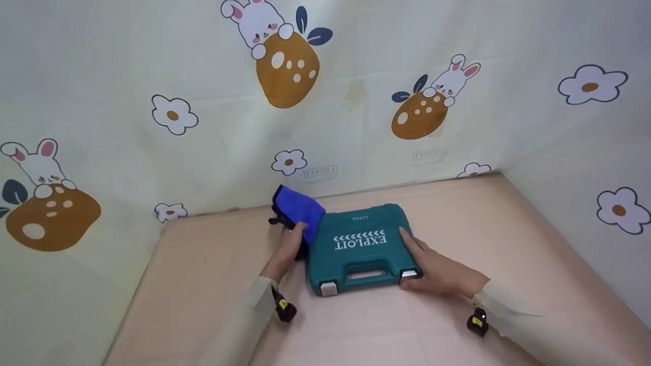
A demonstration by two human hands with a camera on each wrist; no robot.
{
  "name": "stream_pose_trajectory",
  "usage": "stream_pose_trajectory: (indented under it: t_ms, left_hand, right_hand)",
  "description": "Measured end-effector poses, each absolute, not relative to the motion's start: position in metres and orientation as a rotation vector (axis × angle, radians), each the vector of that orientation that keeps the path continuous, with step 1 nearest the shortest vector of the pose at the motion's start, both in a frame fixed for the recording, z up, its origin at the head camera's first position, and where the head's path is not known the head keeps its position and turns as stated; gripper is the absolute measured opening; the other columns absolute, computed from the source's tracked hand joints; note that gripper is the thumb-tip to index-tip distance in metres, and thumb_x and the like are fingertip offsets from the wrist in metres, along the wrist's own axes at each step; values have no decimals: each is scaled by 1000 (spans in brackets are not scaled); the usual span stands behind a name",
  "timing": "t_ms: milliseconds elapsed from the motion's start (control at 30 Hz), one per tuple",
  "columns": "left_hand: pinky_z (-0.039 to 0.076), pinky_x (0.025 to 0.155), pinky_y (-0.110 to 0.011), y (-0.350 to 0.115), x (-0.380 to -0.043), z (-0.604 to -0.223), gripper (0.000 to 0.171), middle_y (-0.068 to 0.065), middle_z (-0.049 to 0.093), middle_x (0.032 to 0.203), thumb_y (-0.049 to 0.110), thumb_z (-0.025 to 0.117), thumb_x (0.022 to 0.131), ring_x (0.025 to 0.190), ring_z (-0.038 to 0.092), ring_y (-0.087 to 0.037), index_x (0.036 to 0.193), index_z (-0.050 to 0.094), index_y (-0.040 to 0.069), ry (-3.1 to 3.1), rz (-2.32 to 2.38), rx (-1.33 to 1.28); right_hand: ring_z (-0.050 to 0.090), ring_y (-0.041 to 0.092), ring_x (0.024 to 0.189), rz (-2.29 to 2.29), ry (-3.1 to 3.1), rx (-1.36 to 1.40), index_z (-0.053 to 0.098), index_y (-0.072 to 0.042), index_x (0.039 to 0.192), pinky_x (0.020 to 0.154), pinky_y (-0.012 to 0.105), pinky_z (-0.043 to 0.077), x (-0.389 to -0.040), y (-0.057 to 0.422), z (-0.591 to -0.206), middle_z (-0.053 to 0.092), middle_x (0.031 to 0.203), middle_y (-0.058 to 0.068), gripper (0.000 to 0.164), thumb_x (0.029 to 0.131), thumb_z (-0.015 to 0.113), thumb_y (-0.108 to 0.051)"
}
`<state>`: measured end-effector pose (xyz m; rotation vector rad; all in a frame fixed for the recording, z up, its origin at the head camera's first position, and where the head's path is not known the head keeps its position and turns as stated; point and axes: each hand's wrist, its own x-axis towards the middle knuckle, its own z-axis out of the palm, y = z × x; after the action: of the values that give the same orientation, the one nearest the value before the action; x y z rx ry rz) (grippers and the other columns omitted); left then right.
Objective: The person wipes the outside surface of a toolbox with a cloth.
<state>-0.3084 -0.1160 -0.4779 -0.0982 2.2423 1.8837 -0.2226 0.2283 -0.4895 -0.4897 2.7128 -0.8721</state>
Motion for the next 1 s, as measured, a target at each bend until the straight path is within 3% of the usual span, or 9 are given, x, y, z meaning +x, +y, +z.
stream_pose_trajectory:
  t_ms: [500, 800, 1000]
  left_hand:
    - [16, 118, -52, -116, -304, -481, 82, -23, 19, 160, 33, 44, 98, 145, 23, -36, 159, 3, -5, 2231, 1897, -69]
    - [23, 116, -49, -114, -300, -484, 77, -23, 30, 152, 30, 45, 95, 136, 31, -33, 154, 15, -9, 2216, 1925, -75]
    - [24, 115, -49, -115, -298, -482, 79, -25, 29, 153, 28, 46, 93, 137, 31, -34, 155, 12, -8, 2200, 1942, -69]
  right_hand:
    - [28, 44, 145, -891, 2712, -473, -8, -27, 164, 109, 59, 33, -223, 228, -491, 9, 166, 22, 121, 85, 80, -52]
    - [31, 44, 143, -880, 2728, -495, -7, -23, 164, 109, 58, 34, -223, 228, -492, 11, 164, 24, 120, 85, 80, -51]
    - [31, 43, 143, -894, 2723, -514, -8, -23, 164, 108, 58, 35, -222, 229, -493, 11, 165, 25, 119, 87, 79, -50]
